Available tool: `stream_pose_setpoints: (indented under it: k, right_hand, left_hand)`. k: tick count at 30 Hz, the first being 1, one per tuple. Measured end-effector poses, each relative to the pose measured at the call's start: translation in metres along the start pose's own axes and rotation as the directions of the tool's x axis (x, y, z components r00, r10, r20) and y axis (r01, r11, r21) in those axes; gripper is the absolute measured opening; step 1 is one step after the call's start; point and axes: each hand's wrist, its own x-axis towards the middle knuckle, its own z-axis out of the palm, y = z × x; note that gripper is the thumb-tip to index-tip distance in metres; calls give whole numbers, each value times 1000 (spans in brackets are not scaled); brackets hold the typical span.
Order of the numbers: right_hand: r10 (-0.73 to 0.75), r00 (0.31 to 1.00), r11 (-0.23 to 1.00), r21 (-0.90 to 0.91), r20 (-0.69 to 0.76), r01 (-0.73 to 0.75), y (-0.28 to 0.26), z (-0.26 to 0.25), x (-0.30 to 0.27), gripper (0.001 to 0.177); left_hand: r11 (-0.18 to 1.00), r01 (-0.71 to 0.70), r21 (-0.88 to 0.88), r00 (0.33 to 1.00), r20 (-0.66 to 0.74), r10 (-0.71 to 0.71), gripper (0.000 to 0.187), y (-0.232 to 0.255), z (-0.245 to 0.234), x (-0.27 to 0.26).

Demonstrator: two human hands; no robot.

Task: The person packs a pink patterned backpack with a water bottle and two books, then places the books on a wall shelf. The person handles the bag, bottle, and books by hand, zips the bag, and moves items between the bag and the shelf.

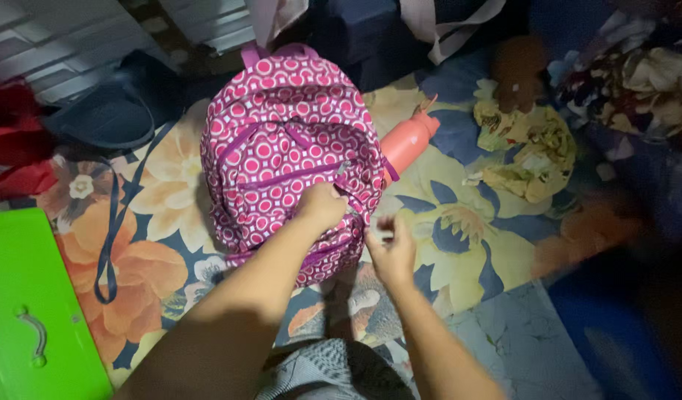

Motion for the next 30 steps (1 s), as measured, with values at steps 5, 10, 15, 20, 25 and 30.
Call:
stream_pose_setpoints:
  k: [5,10,15,20,25,30]
  right_hand:
    - [-211,976,971,-126,-55,203,-24,3,-10,26]
    - [-230,973,940,-261,-8,220,-26,9,-3,20]
    - [-254,955,897,-334,152,291,-17,1,6,18]
    - [-337,917,886,-257,213,385,-12,-10,11,18]
    - [-305,923,893,-268,234,362,-15,-11,10,16]
    - [-208,964,942,-232,165,243,-13,-9,8,18]
  left_hand:
    - [998,35,43,999,-6,-35,34,-11,25,14]
    - [986,-137,95,990,-16,139,35,-9,44,21]
    - [976,-154,151,987,78,144,31,10,26,-5]
    - [897,-202,394,967,227,118,34,48,2,-24]
    - [799,-302,520,919,380,100,35,55,3,-36]
    - [790,-395,469,861,489,139,41,45,12,-34]
